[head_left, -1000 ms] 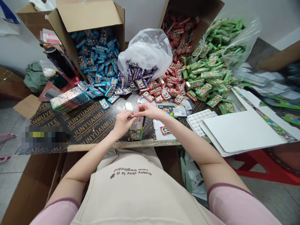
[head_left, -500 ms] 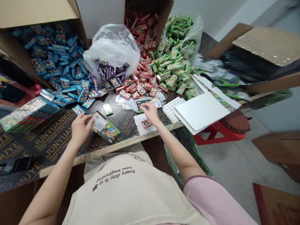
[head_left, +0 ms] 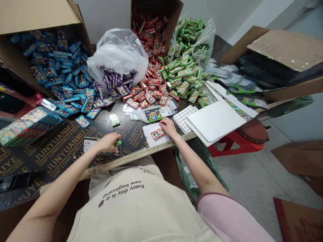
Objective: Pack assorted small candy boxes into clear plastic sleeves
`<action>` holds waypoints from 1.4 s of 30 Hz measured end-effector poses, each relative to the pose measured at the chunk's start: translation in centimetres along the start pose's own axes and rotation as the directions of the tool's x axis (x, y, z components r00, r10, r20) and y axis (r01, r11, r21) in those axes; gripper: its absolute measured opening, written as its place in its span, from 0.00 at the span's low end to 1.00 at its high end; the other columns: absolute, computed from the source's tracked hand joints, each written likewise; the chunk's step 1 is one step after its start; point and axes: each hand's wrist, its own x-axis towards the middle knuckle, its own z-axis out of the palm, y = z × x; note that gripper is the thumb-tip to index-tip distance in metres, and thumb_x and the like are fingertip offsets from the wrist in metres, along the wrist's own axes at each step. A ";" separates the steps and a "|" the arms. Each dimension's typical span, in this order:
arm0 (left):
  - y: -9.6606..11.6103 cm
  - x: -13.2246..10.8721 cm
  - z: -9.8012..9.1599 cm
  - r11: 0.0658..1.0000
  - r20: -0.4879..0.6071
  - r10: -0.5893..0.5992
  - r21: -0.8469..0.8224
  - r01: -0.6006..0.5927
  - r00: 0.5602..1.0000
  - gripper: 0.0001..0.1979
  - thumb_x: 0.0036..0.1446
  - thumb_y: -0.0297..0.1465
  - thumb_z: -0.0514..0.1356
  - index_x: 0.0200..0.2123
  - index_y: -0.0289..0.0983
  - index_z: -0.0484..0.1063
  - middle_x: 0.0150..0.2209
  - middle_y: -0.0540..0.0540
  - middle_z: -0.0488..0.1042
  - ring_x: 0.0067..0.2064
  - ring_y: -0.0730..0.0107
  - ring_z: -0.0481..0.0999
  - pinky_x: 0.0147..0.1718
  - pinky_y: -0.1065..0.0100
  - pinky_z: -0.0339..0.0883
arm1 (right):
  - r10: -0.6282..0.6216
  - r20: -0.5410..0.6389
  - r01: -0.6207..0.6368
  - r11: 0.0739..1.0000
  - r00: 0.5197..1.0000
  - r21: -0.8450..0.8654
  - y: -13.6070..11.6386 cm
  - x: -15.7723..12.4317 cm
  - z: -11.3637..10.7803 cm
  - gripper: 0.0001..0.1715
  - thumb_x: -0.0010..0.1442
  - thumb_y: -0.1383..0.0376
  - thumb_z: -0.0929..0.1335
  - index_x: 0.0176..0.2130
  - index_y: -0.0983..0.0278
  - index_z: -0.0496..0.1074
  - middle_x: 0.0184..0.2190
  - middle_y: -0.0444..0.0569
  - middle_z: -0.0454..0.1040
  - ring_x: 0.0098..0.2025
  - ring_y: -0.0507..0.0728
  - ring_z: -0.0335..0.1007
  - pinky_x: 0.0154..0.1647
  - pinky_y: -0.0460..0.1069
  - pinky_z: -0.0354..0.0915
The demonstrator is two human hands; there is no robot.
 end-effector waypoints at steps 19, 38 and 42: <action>3.1 -1.9 -1.1 0.759 -0.691 -0.293 -0.588 -0.279 0.661 0.12 0.57 0.33 0.63 0.44 0.39 0.78 0.37 0.45 0.75 0.40 0.67 0.74 0.38 0.67 0.68 | -0.292 -0.043 0.243 0.694 0.955 0.677 -21.9 -0.1 1.8 0.16 0.58 0.56 0.70 0.45 0.59 0.71 0.33 0.46 0.76 0.36 0.56 0.75 0.43 0.53 0.71; 4.3 -3.0 -1.5 0.937 -0.906 0.042 -0.111 -0.332 0.422 0.06 0.56 0.29 0.64 0.39 0.39 0.78 0.33 0.47 0.76 0.33 0.74 0.75 0.33 0.72 0.71 | -0.368 -0.264 0.453 0.701 0.892 0.551 -21.2 -3.1 3.0 0.14 0.61 0.60 0.69 0.47 0.59 0.71 0.31 0.46 0.79 0.33 0.55 0.77 0.38 0.52 0.75; 4.2 -3.3 -1.6 0.937 -0.898 0.067 -0.093 -0.337 0.434 0.05 0.56 0.30 0.64 0.38 0.39 0.78 0.32 0.47 0.76 0.32 0.75 0.75 0.31 0.73 0.70 | -0.370 -0.257 0.449 0.675 0.893 0.586 -21.7 -3.5 2.8 0.08 0.58 0.59 0.70 0.39 0.59 0.73 0.32 0.47 0.79 0.35 0.56 0.77 0.41 0.53 0.73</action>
